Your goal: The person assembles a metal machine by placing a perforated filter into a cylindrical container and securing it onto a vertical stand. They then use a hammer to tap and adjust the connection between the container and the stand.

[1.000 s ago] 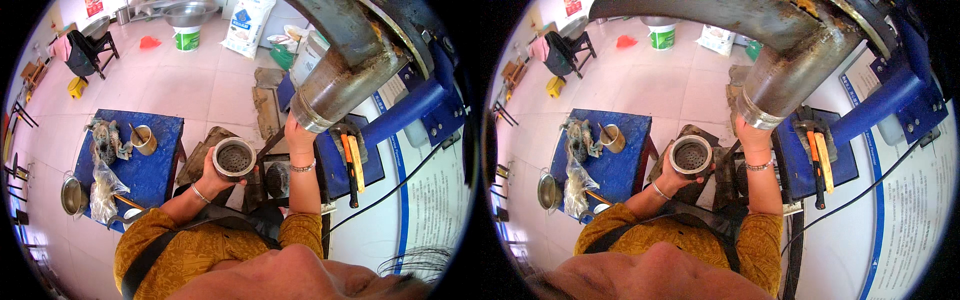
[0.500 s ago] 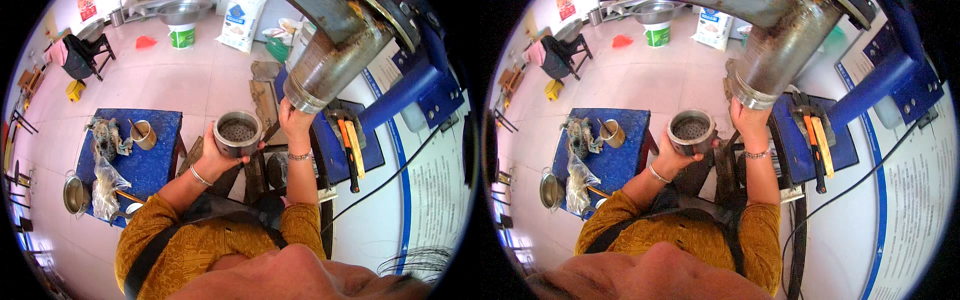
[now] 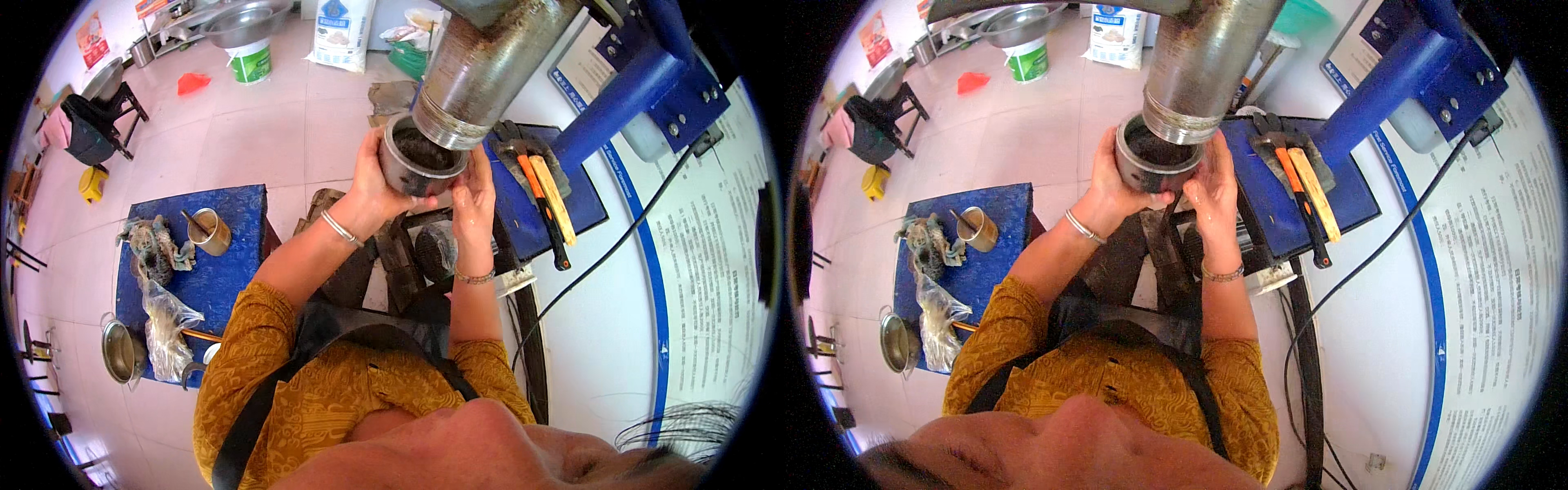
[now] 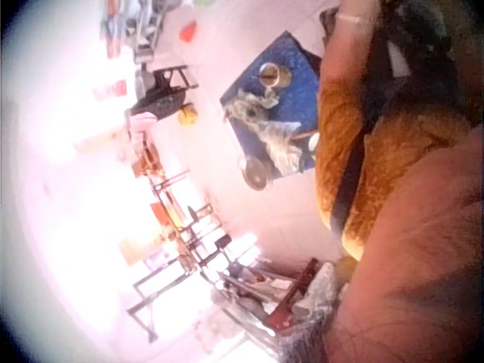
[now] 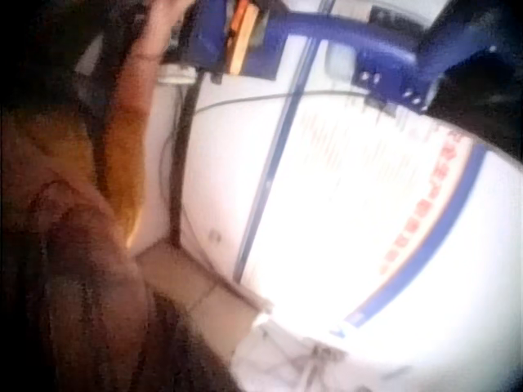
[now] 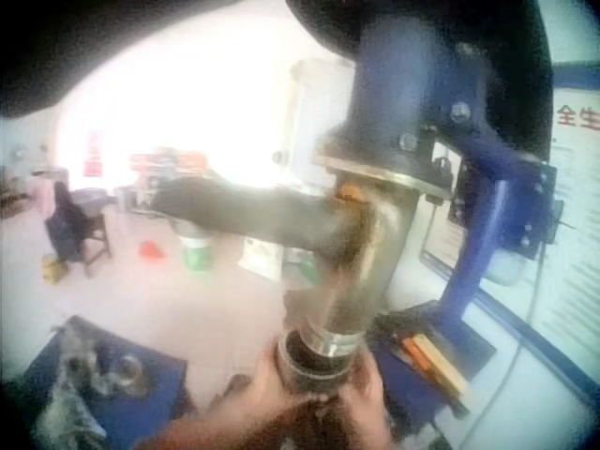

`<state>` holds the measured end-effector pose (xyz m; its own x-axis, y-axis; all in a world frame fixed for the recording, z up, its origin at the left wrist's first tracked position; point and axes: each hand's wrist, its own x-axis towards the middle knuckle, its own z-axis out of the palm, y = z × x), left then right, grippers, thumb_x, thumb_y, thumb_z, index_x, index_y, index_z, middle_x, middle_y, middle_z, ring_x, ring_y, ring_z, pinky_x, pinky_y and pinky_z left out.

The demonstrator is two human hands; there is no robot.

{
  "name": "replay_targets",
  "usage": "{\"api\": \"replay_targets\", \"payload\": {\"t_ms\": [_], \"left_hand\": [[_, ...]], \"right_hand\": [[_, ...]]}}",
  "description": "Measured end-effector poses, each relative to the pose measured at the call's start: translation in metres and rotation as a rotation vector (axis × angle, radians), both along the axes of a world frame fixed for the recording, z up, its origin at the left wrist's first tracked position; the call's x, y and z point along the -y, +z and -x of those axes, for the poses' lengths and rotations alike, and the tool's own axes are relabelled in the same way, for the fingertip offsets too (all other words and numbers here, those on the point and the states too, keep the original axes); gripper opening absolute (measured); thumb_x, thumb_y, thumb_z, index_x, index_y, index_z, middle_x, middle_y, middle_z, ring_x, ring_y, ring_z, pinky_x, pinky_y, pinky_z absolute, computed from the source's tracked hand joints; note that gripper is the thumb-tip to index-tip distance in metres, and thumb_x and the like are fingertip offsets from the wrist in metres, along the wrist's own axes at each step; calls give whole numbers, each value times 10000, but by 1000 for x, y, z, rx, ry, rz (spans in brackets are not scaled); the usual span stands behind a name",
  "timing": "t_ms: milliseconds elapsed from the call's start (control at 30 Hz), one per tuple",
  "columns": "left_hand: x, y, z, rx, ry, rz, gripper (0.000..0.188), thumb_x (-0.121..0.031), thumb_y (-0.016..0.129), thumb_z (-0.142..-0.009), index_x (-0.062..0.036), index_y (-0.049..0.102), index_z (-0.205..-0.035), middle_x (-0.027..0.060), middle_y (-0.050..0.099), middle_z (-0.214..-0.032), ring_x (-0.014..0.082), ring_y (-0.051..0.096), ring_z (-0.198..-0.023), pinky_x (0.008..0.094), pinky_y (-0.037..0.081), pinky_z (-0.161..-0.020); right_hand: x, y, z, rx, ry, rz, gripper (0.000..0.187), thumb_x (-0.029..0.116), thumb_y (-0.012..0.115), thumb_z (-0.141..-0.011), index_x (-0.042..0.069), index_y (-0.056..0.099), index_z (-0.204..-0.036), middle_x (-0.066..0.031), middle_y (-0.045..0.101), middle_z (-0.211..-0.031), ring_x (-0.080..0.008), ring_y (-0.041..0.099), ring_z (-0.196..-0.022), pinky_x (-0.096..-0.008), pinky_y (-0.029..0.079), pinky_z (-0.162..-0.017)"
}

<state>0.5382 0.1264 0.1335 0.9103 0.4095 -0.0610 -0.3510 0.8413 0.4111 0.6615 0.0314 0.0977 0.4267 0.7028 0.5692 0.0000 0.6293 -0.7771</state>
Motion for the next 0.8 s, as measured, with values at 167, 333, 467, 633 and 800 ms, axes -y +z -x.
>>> {"api": "replay_targets", "payload": {"t_ms": [167,333,467,633,800], "left_hand": [[-11,5,-22,226,-71,-56,667,-523,204,-867,-62,418,-1299,218,483,-1255,423,510,-1072,554,457,-772],[-9,13,-34,173,-64,3,642,-549,212,-847,-135,463,-1268,124,501,-1264,372,535,-1054,545,458,-780],[-6,19,-27,98,-52,-34,628,-538,206,-854,-138,468,-1261,137,521,-1234,373,546,-1031,539,455,-765],[-9,10,-31,163,-37,-63,676,-520,167,-880,-63,413,-1313,225,497,-1234,398,537,-1048,533,464,-831],[-16,0,-36,275,-89,-130,692,-537,166,-870,-62,425,-1301,228,511,-1216,403,548,-1021,485,484,-737]], "right_hand": [[12,24,0,9,10,125,1010,287,792,-704,-80,161,-1402,-178,336,-1380,-234,419,-1185,-346,373,-973],[6,28,-14,95,-19,114,1015,300,799,-697,-94,174,-1391,-176,401,-1308,-210,484,-1090,-317,444,-882],[4,40,-14,121,8,135,972,270,801,-699,-87,210,-1384,-137,467,-1216,-182,517,-1020,-301,460,-847],[4,43,-20,166,34,211,917,218,796,-704,-61,246,-1383,-104,530,-1120,-158,549,-951,-274,468,-805],[3,53,-27,210,19,298,883,207,801,-693,-53,294,-1368,-110,546,-1118,-146,542,-958,-251,457,-790]]}}
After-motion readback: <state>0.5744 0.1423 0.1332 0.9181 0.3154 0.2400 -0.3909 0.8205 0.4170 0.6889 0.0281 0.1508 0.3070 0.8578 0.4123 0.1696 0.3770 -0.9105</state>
